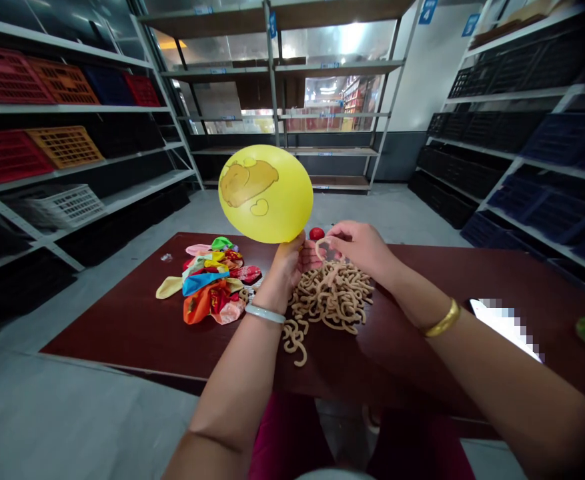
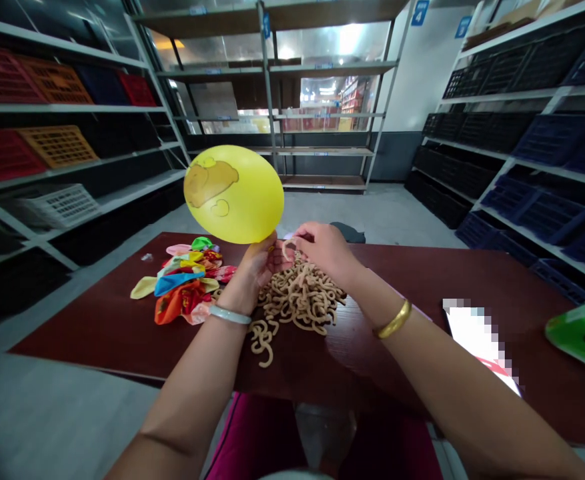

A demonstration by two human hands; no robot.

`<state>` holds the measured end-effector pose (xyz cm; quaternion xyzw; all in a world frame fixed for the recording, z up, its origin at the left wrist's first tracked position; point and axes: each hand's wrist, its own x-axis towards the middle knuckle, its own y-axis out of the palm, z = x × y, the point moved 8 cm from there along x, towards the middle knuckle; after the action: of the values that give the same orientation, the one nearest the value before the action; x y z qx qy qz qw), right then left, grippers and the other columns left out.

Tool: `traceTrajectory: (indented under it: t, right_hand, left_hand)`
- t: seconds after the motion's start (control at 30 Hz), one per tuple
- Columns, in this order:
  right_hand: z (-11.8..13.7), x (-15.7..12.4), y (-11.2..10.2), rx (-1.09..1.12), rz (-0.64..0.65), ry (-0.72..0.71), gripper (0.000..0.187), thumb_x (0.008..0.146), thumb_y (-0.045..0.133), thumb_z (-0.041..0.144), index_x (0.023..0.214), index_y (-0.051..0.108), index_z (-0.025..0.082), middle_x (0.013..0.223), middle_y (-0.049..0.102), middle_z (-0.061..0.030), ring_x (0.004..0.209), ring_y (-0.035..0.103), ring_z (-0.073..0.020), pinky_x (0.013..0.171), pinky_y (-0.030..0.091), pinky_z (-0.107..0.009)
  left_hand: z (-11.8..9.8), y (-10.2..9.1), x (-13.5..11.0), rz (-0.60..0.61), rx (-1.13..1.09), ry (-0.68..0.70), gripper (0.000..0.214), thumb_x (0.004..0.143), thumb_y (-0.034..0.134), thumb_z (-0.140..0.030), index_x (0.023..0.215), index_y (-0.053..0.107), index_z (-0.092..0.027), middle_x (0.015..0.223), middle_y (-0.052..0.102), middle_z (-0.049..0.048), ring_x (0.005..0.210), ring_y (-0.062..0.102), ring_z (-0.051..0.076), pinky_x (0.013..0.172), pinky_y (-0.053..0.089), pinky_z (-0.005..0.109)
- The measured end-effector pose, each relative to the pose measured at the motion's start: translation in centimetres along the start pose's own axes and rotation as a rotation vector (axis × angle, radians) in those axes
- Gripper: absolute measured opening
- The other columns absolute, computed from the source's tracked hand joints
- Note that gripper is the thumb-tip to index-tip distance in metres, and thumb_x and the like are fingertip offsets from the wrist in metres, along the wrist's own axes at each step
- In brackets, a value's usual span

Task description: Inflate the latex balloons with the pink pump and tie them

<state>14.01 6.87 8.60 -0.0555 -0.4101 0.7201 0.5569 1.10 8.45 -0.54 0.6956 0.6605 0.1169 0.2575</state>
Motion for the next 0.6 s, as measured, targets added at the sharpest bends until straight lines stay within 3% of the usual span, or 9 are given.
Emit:
traceTrajectory:
  t: [0.13,0.27,0.37,0.5,0.6]
  right_hand:
    - [2.6,0.0,0.3,-0.438,-0.069,-0.232,0.017,0.087,0.052,0.030,0.088,0.068,0.023,0.085,0.067,-0.0039,0.074,0.058,-0.0168,0.064,0.036,-0.028]
    - [3.5,-0.1,2.6,-0.638,-0.009,-0.310,0.025,0.092,0.045,0.030,0.087,0.067,0.020,0.087,0.066,-0.0079,0.076,0.058,-0.0184,0.065,0.035,-0.030]
    - [2.8,0.4,3.0,-0.475,0.004,-0.263,0.020,0.090,0.050,0.027,0.088,0.067,0.019,0.090,0.068,-0.0077,0.081,0.059,-0.0189,0.070,0.039,-0.030]
    - [1.8,1.8,0.7,-0.043,-0.049,-0.145,0.018,0.088,0.053,0.030,0.089,0.067,0.020,0.081,0.068,-0.0027,0.074,0.060,-0.0152,0.068,0.043,-0.028]
    - [3.6,2.7,0.1,0.116,0.035,-0.206,0.020,0.088,0.052,0.033,0.085,0.066,0.019,0.073,0.066,0.0000,0.066,0.058,-0.0121,0.065,0.044,-0.026]
  left_hand:
    - [0.2,1.4,-0.5,0.052,0.034,0.006,0.034,0.085,0.056,-0.045,0.072,0.064,-0.014,0.062,0.067,0.0101,0.050,0.062,0.017,0.047,0.051,0.026]
    - [0.6,1.5,-0.5,-0.017,0.004,0.038,0.035,0.083,0.060,-0.037,0.056,0.048,-0.017,0.042,0.047,-0.0003,0.033,0.041,0.007,0.030,0.025,0.016]
    - [1.2,0.9,-0.2,-0.046,-0.050,-0.017,0.044,0.084,0.057,-0.034,0.052,0.032,-0.019,0.038,0.028,-0.0075,0.029,0.020,0.002,0.031,0.011,0.014]
    - [1.4,-0.5,0.8,-0.050,-0.051,-0.122,0.044,0.085,0.052,-0.036,0.051,0.029,-0.019,0.038,0.025,-0.0080,0.028,0.018,0.002,0.031,0.008,0.014]
    - [2.4,-1.0,1.4,-0.043,-0.043,-0.213,0.041,0.084,0.052,-0.033,0.052,0.030,-0.019,0.037,0.025,-0.0080,0.027,0.017,0.002,0.030,0.006,0.014]
